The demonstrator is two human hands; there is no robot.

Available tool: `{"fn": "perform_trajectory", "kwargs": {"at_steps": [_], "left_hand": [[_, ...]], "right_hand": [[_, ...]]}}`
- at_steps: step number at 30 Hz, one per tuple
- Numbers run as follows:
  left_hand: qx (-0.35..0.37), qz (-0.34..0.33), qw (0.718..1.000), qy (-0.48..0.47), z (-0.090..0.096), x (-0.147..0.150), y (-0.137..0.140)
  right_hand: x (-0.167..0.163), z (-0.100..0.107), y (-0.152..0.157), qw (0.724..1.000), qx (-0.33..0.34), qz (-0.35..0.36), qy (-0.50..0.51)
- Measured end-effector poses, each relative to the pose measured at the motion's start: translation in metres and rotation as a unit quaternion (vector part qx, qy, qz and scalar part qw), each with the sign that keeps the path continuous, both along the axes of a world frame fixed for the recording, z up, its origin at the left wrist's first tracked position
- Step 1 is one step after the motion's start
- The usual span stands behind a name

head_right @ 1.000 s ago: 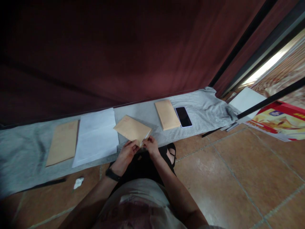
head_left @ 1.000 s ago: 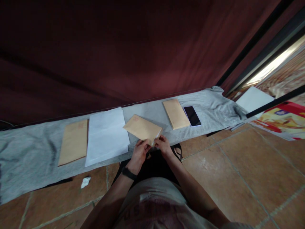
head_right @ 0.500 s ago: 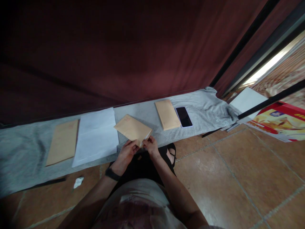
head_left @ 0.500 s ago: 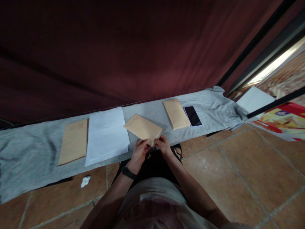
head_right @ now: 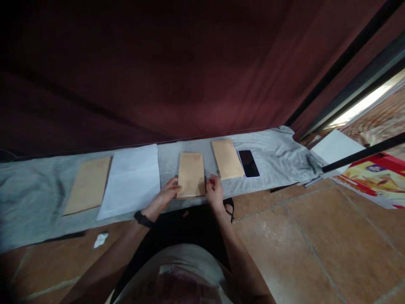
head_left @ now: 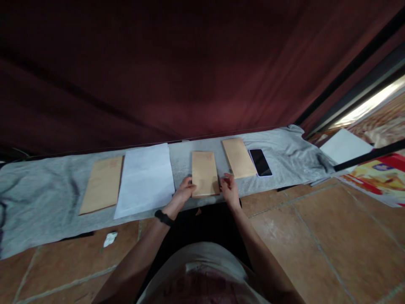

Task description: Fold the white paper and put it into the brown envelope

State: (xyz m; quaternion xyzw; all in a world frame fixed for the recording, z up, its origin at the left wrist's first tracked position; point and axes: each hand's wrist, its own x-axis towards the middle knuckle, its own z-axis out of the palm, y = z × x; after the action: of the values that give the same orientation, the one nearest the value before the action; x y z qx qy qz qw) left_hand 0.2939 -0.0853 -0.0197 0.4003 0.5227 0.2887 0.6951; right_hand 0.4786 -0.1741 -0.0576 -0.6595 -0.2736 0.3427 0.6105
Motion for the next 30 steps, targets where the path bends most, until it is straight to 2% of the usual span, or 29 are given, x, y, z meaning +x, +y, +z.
{"fn": "perform_trajectory", "kwargs": {"at_steps": [2,3,5,7,9,12,14,16,18,20,21,23,25,27,30], "left_hand": [[0.013,0.006,1.000,0.011,-0.003,-0.001,0.004],[0.022,0.006,1.000,0.019,-0.005,-0.001,0.004],[0.038,0.006,0.999,0.035,-0.007,-0.002,0.004],[0.061,0.007,0.996,0.067,-0.009,-0.004,0.002],[0.115,0.012,0.984,0.134,-0.008,-0.007,-0.001],[0.242,0.019,0.949,0.204,-0.004,-0.003,-0.001],[0.316,-0.005,0.935,0.160,-0.002,0.010,0.005],[0.384,-0.068,0.916,0.094,-0.002,0.031,0.019],[0.467,-0.142,0.869,0.084,-0.006,0.055,0.040],[0.530,-0.183,0.816,0.142,-0.014,0.076,0.064],[0.539,-0.222,0.789,0.193,-0.018,0.083,0.076],[0.547,-0.319,0.713,0.300,-0.027,0.092,0.096],[0.556,-0.375,0.645,0.365,-0.034,0.093,0.108],[0.576,-0.390,0.605,0.387,-0.040,0.089,0.112],[0.603,-0.387,0.581,0.385,-0.048,0.080,0.106]], "right_hand": [[0.005,0.000,0.000,0.989,0.014,0.040,-0.141],[0.007,0.001,0.001,0.974,0.022,0.074,-0.214],[0.008,0.001,0.002,0.933,0.035,0.153,-0.325],[0.007,0.000,0.002,0.893,0.037,0.214,-0.394],[0.006,-0.002,0.003,0.864,0.033,0.243,-0.441],[0.006,-0.005,0.002,0.845,0.033,0.248,-0.473],[0.006,-0.005,0.002,0.840,0.041,0.250,-0.480],[0.006,-0.005,0.002,0.838,0.048,0.252,-0.481],[0.006,-0.005,0.003,0.839,0.054,0.248,-0.480],[0.005,-0.005,0.004,0.841,0.058,0.239,-0.482],[0.005,-0.006,0.004,0.841,0.060,0.234,-0.484],[0.005,-0.007,0.005,0.841,0.066,0.226,-0.488],[0.005,-0.008,0.005,0.840,0.071,0.221,-0.490],[0.005,-0.010,0.005,0.840,0.075,0.219,-0.491],[0.005,-0.010,0.005,0.841,0.073,0.218,-0.490]]}}
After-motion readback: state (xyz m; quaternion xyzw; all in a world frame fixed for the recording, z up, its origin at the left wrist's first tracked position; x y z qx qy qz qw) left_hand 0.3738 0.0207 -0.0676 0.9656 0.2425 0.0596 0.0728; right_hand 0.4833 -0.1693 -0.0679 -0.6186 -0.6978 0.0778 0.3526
